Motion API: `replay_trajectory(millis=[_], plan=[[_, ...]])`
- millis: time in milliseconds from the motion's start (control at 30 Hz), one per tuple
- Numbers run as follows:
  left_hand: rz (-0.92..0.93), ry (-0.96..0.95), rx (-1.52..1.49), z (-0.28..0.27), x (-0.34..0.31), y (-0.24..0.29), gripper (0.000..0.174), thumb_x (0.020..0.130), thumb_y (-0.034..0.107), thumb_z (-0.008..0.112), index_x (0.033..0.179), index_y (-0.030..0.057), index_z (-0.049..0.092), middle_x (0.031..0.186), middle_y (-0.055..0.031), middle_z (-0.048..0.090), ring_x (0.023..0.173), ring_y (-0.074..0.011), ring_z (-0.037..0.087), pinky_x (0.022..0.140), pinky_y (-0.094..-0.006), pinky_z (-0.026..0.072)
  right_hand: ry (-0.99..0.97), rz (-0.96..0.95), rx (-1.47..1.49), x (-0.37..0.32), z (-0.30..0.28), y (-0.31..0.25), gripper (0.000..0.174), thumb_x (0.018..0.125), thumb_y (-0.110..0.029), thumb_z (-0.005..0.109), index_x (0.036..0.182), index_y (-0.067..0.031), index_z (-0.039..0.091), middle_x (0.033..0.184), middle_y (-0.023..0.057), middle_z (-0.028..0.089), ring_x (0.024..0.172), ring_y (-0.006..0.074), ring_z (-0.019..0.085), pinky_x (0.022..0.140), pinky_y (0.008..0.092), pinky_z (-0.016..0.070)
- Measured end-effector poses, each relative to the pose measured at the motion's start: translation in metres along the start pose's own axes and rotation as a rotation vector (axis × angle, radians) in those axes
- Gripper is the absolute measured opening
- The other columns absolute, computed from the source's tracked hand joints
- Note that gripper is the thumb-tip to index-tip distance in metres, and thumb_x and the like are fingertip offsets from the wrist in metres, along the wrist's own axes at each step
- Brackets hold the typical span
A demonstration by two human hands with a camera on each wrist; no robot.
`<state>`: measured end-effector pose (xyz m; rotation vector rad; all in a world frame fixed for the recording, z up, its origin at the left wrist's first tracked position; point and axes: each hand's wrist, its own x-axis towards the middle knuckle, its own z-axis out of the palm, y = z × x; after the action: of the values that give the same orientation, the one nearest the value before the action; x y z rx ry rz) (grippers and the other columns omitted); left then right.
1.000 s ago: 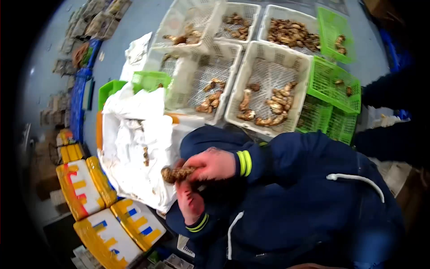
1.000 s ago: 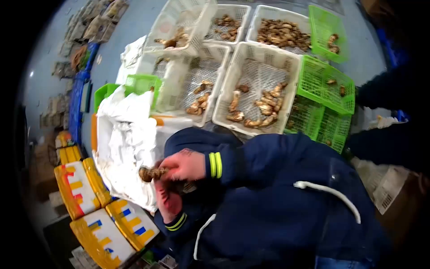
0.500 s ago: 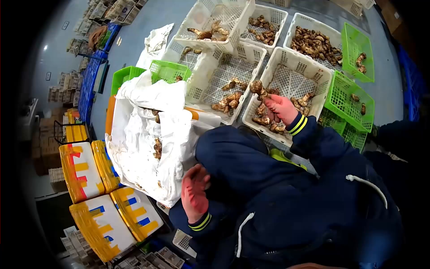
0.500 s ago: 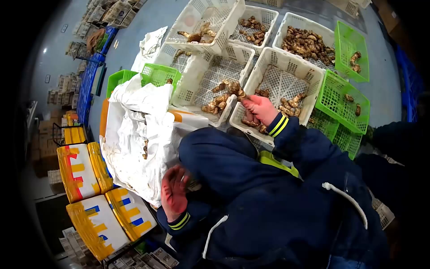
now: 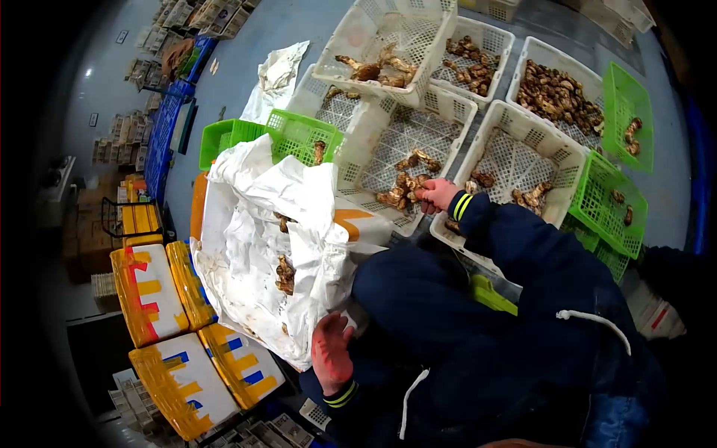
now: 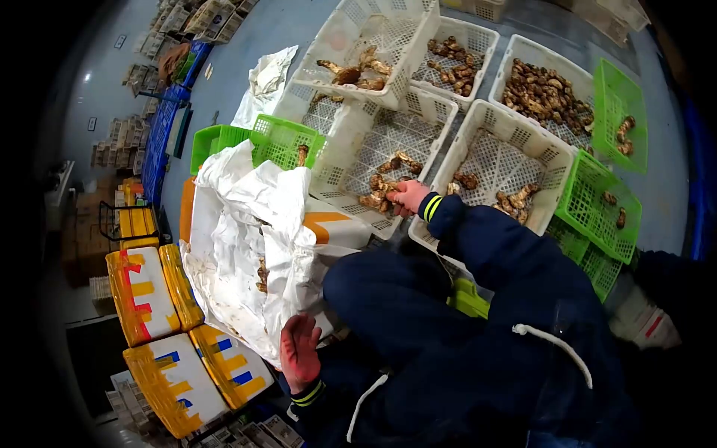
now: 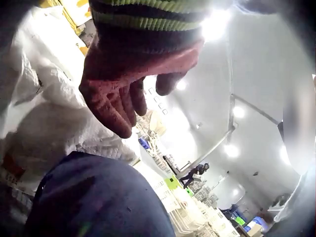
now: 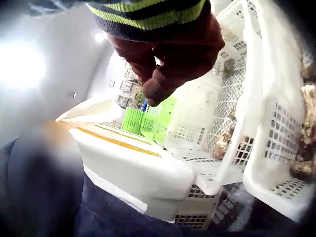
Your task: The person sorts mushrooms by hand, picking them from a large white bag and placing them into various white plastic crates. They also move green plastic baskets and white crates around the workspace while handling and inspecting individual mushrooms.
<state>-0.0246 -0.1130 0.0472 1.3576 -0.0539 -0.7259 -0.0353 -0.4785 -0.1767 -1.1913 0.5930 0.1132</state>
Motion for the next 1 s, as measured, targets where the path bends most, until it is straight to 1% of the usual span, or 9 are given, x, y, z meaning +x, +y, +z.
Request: replay_trajectory(millis=[267,333,400,533,567,633,667,800,1000], plan=[[-0.048,0.155,0.114,0.012,0.028,-0.005,0.037,0.089,0.027,0.042,0.114,-0.0005,0.044,0.113,-0.0128,0.049,0.102,-0.0235,0.05,0.085,-0.0387,0.0407,-0.016,0.12,0.072,0.022,0.026,0.002,0.024,0.08,-0.027,0.055,0.088,-0.0043,0.059,0.06,0.0066,0.06,0.045,0.0122,0.054,0.04,0.0251,0.0401],[-0.031,0.148,0.372,0.004,0.032,-0.009,0.036,0.089,0.025,0.043,0.114,-0.001,0.044,0.113,-0.0144,0.05,0.101,-0.0255,0.051,0.085,-0.0408,0.0416,0.008,0.146,0.098,0.035,0.023,0.021,0.035,0.079,-0.025,0.058,0.104,-0.0009,0.053,0.061,0.0084,0.061,0.045,0.0137,0.054,0.04,0.0257,0.0409],[-0.073,0.198,0.168,-0.002,0.033,-0.011,0.036,0.089,0.024,0.043,0.114,-0.0009,0.044,0.113,-0.0149,0.05,0.1,-0.0264,0.052,0.084,-0.0418,0.0419,-0.052,0.283,0.031,0.051,0.02,0.028,0.039,0.08,-0.022,0.058,0.111,-0.0007,0.05,0.06,0.0083,0.06,0.045,0.015,0.055,0.041,0.0271,0.0418],[-0.118,0.209,-0.07,-0.008,0.037,-0.015,0.036,0.088,0.024,0.044,0.114,-0.0006,0.045,0.114,-0.0156,0.05,0.101,-0.0275,0.052,0.083,-0.0429,0.0422,-0.069,0.171,-0.274,0.079,0.036,0.01,0.038,0.078,-0.028,0.057,0.104,-0.0006,0.053,0.064,0.0115,0.06,0.05,0.0192,0.057,0.047,0.0311,0.0456],[-0.119,0.216,-0.072,-0.007,0.037,-0.016,0.036,0.088,0.024,0.044,0.114,-0.0006,0.045,0.114,-0.0156,0.05,0.101,-0.0275,0.052,0.083,-0.0429,0.0422,-0.193,-0.186,-0.757,0.074,0.042,-0.024,0.037,0.077,-0.031,0.054,0.101,-0.0026,0.054,0.074,0.0149,0.061,0.061,0.0218,0.06,0.057,0.0339,0.0477],[-0.123,0.202,-0.097,-0.003,0.04,-0.017,0.038,0.088,0.028,0.045,0.114,-0.0005,0.045,0.114,-0.0149,0.05,0.102,-0.0268,0.051,0.083,-0.0425,0.0412,-0.025,-0.135,-0.483,0.098,0.072,-0.061,0.036,0.076,-0.031,0.055,0.102,-0.0056,0.054,0.083,0.0173,0.06,0.077,0.0246,0.06,0.065,0.0371,0.047],[-0.121,0.211,-0.096,-0.001,0.039,-0.017,0.038,0.088,0.028,0.045,0.114,-0.0005,0.045,0.114,-0.0149,0.05,0.102,-0.0268,0.051,0.083,-0.0425,0.0412,-0.055,-0.259,-0.239,0.111,0.09,-0.074,0.031,0.079,-0.025,0.052,0.099,-0.0018,0.052,0.065,0.0072,0.056,0.049,0.0127,0.05,0.048,0.0286,0.0415],[-0.055,0.186,-0.021,0.015,0.036,-0.002,0.042,0.088,0.033,0.045,0.115,0.0002,0.045,0.116,-0.0137,0.049,0.105,-0.026,0.049,0.087,-0.0429,0.0387,0.01,-0.423,0.019,0.143,0.124,-0.117,0.049,0.081,-0.025,0.053,0.122,-0.0017,0.039,0.085,0.012,0.062,0.067,0.0158,0.058,0.06,0.0266,0.0451],[0.17,0.078,-0.166,0.026,0.034,-0.003,0.05,0.091,0.038,0.035,0.126,0.0028,0.034,0.127,-0.0124,0.041,0.116,-0.0274,0.04,0.099,-0.0424,0.0296,-0.155,-0.568,0.314,-0.013,0.122,-0.159,0.032,0.086,-0.01,0.045,0.116,0.0008,0.048,0.084,0.0055,0.06,0.072,0.0084,0.054,0.065,0.0214,0.0444]])
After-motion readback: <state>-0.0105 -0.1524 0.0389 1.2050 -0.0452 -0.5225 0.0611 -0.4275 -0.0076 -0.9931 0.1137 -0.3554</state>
